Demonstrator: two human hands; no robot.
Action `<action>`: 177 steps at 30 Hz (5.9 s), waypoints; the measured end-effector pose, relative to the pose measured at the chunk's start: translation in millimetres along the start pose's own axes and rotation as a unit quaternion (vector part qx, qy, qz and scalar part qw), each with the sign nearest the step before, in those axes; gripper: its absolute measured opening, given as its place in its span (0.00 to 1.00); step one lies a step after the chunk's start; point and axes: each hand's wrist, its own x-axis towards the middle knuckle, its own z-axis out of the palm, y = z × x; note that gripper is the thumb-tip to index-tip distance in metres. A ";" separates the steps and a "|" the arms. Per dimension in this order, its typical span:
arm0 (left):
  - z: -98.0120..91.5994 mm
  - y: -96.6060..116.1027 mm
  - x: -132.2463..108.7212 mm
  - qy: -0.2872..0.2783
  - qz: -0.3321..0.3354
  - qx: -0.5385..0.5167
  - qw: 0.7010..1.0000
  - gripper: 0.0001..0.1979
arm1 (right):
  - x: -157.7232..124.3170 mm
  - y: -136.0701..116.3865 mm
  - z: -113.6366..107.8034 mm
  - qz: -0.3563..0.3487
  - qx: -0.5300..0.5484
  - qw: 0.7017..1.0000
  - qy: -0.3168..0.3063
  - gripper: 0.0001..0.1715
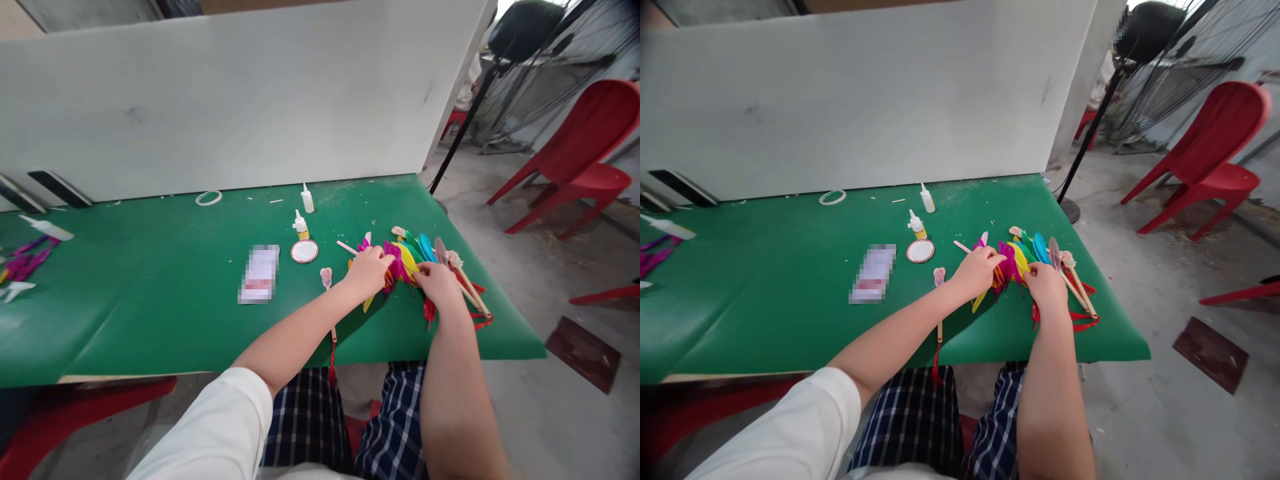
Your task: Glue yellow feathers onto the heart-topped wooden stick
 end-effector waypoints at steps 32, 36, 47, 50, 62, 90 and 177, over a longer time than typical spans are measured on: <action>6.8 6.6 15.7 -0.113 -0.196 -0.140 0.964 0.36 | 2.7 0.1 4.7 0.060 0.311 0.948 0.012 0.25; 4.6 -7.6 13.3 -0.102 -0.231 -0.241 0.937 0.38 | 3.0 0.0 4.7 0.015 0.180 0.981 0.069 0.23; 0.8 -24.7 6.7 -0.065 -0.281 -0.378 0.880 0.44 | -11.3 -23.3 8.8 -0.032 -0.025 0.998 0.047 0.32; 3.8 -27.4 6.7 -0.020 -0.291 -0.385 0.876 0.43 | -12.4 -24.7 8.1 -0.038 -0.058 0.997 0.044 0.33; 2.9 -36.9 2.2 0.045 -0.284 -0.532 0.796 0.38 | -3.9 -19.7 14.7 -0.051 -0.082 0.995 0.032 0.29; -3.5 -23.3 9.3 0.075 -0.184 -0.361 0.911 0.30 | -6.0 -14.6 2.3 -0.045 -0.035 0.998 -0.003 0.07; -4.7 -22.2 -30.3 -0.076 -0.085 0.048 0.992 0.10 | -13.3 -32.1 1.9 -0.061 0.379 0.922 -0.056 0.15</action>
